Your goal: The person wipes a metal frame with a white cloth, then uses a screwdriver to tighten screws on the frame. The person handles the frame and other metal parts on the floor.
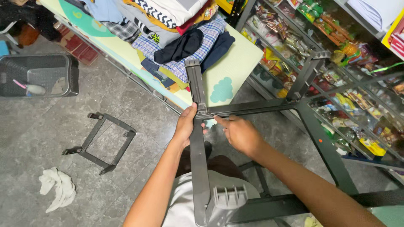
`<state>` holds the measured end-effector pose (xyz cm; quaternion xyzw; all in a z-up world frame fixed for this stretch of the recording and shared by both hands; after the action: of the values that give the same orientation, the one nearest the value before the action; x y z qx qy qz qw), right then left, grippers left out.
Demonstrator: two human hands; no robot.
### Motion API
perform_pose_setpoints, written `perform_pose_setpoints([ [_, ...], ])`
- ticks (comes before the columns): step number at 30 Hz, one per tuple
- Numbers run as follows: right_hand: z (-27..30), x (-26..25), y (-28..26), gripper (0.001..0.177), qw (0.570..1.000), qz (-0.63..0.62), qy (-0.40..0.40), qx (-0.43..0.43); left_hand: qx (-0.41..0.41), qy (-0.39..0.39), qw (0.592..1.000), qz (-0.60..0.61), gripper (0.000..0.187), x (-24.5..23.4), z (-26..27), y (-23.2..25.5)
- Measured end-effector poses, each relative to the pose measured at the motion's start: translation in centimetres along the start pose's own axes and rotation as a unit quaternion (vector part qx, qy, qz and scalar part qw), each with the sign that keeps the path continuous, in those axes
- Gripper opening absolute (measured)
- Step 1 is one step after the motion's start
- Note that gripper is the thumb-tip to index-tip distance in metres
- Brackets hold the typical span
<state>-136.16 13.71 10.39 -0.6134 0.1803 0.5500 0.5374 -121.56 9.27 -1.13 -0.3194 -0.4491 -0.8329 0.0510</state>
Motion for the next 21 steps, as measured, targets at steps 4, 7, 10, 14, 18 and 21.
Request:
perform_pose_setpoints([
  [4, 0.5, 0.7, 0.8, 0.055, 0.999, -0.029, -0.003, 0.04, 0.02, 0.015, 1.0, 0.003, 0.045, -0.3, -0.2, -0.7],
  [7, 0.7, 0.4, 0.7, 0.053, 0.998, -0.046, 0.015, 0.036, 0.038, 0.008, 0.999, 0.005, 0.045, -0.4, -0.6, -1.1],
  [10, 1.0, 0.4, 0.5, 0.052, 0.999, -0.046, 0.019, 0.021, 0.029, 0.014, 0.999, -0.002, 0.046, -0.7, -0.5, -1.5],
  [14, 1.6, -0.7, 1.1, 0.042, 0.991, -0.12, 0.06, -0.02, 0.005, 0.034, 0.999, -0.035, 0.047, -0.8, -0.1, -1.6],
  [18, 1.0, 2.9, 5.9, 0.03, 0.858, -0.5, -0.037, 0.115, -0.011, 0.067, 0.995, -0.07, 0.043, -0.7, 0.3, -0.8],
  [21, 0.7, 2.6, 7.9, 0.028, 0.838, -0.529, 0.053, 0.122, -0.005, 0.058, 0.994, -0.096, 0.041, -0.3, 0.2, -0.3],
])
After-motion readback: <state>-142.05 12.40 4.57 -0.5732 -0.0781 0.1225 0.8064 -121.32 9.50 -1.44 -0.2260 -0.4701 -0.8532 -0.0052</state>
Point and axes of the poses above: each hand's wrist, its own z-axis away from the middle knuckle, its own x-axis out of the palm, y = z × x, the point moved 9 cm from there along -z, towards the middle knuckle, and after that the axes turned 15 degrees about -y, right-handed, at the moved point
